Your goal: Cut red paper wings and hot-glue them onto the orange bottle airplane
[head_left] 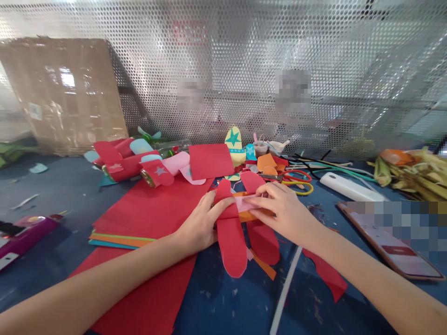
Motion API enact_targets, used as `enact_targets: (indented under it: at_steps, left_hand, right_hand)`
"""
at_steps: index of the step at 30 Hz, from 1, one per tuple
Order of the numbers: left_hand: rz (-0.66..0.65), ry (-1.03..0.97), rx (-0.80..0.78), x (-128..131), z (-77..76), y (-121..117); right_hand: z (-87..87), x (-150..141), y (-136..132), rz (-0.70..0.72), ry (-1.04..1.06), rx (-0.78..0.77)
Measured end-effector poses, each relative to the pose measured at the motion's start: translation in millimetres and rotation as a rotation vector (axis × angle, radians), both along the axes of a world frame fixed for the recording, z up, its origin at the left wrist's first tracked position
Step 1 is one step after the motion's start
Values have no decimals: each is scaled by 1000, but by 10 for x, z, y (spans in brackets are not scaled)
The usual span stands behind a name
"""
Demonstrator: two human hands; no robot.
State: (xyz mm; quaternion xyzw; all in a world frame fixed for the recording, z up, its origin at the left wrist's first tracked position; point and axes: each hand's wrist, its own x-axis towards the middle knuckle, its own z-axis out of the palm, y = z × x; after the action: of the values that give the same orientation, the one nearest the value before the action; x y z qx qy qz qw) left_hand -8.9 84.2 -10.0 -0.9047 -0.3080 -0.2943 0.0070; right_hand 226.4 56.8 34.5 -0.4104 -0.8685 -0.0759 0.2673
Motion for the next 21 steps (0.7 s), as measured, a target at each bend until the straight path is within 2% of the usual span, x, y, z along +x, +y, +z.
enact_targets:
  at_steps: [10,15,21]
  left_hand:
    - [-55,12,75,7,9,19]
    - [-80,33,54,11,32,12]
    - [-68,98,22,7,62,-3]
  right_hand:
    - [-12,-13,-7,12,-22,100]
    - [-32,4,25,-26,-20,75]
    - [-20,-33,-9,0,-43,55]
